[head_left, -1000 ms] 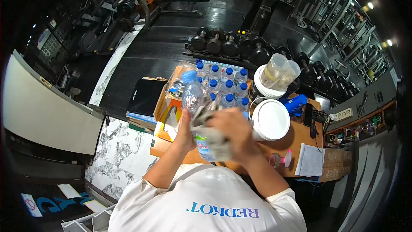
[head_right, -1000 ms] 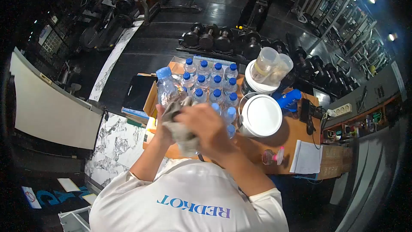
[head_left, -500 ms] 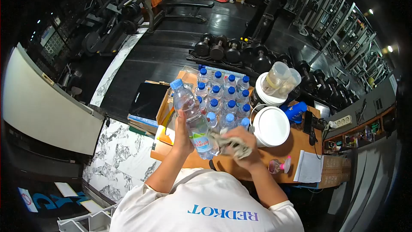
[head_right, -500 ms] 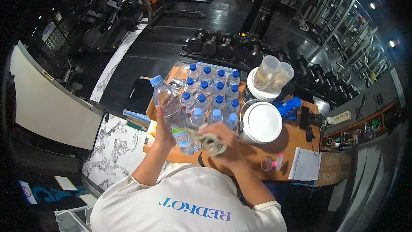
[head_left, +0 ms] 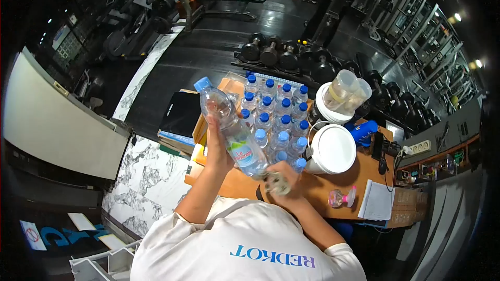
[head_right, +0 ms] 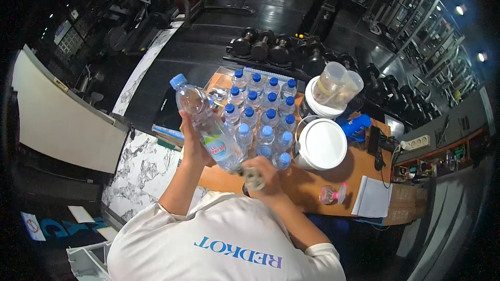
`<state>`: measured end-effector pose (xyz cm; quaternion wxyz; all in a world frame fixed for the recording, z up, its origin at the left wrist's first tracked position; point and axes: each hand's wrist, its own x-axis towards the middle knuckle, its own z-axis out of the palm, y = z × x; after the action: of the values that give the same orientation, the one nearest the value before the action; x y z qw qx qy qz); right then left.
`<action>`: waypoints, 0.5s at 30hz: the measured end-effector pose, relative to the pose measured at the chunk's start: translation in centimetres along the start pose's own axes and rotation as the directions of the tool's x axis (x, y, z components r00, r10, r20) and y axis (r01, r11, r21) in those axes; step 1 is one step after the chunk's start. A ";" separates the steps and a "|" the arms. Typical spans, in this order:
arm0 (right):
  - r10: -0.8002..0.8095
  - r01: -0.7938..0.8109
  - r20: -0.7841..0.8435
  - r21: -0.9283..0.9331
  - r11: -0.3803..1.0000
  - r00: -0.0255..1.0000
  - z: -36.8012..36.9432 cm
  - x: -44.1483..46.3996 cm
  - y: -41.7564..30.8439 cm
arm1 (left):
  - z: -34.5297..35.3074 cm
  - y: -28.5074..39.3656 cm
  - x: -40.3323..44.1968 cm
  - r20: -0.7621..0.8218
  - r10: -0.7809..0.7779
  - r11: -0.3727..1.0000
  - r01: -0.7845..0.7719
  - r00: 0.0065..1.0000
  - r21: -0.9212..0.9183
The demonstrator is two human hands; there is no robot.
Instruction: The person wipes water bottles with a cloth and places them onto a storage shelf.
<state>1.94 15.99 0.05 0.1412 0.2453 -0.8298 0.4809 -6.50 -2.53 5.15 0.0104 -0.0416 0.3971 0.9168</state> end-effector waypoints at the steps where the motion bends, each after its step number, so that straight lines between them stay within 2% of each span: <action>1: 0.291 -0.276 -0.069 0.172 0.946 0.954 0.1 -0.3 0.5 | 0.5 0.5 -0.2 0.006 -0.005 0.999 0.006 1.000 -0.034; 2: 0.286 -0.272 -0.063 0.171 0.947 0.956 0.4 -0.4 1.0 | 0.7 0.5 -0.3 0.002 0.001 0.999 -0.001 1.000 -0.038; 3: 0.445 -0.351 -0.144 0.425 0.834 0.884 0.6 0.1 0.9 | 0.8 0.4 -0.5 0.044 -0.005 0.996 0.008 0.999 -0.085; 4: 0.605 -0.367 -0.174 0.655 0.661 0.777 0.7 0.5 0.5 | 1.0 0.3 -0.6 0.089 -0.009 0.991 0.021 0.996 -0.132; 5: 0.732 -0.359 -0.208 0.765 0.535 0.649 1.1 0.7 -0.5 | 1.7 0.1 -0.9 0.090 -0.008 0.991 0.020 0.996 -0.135; 6: 0.731 -0.359 -0.210 0.763 0.537 0.649 1.2 0.6 -0.3 | 2.6 0.0 -1.2 0.093 0.036 0.994 -0.026 0.995 -0.106; 8: 0.629 -0.366 -0.120 0.723 0.585 0.768 1.4 0.3 0.3 | 3.3 0.2 -1.5 0.106 0.076 0.995 -0.069 0.991 -0.074; 9: 0.586 -0.309 -0.207 0.689 0.656 0.784 1.5 0.8 0.3 | 3.3 0.5 -1.6 0.232 0.106 0.994 -0.105 0.967 -0.016; 10: 0.587 -0.306 -0.211 0.690 0.656 0.782 1.2 1.0 0.2 | 3.3 0.8 -1.6 0.354 0.128 0.988 -0.150 0.926 0.036; 12: 0.701 -0.343 -0.095 0.821 0.457 0.707 0.6 1.1 -0.2 | 2.3 0.7 -1.2 0.381 0.072 0.995 -0.090 0.922 0.029; 13: 0.613 -0.348 -0.104 0.744 0.570 0.783 0.0 1.2 0.3 | 0.7 -0.1 -0.1 0.476 -0.005 0.998 -0.023 0.879 0.054; 14: 0.615 -0.349 -0.103 0.746 0.568 0.782 -0.1 1.3 0.2 | -0.5 -0.8 0.5 0.563 -0.082 0.996 0.041 0.822 0.085; 15: 0.547 -0.340 -0.138 0.652 0.678 0.825 -0.3 1.7 -0.5 | 0.9 -0.7 -0.2 0.578 -0.007 0.988 0.096 0.816 -0.124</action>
<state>0.75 15.61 1.36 0.0668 -0.0170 -0.6325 0.7715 -6.29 -1.39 5.26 0.1518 0.2258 0.3054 0.9125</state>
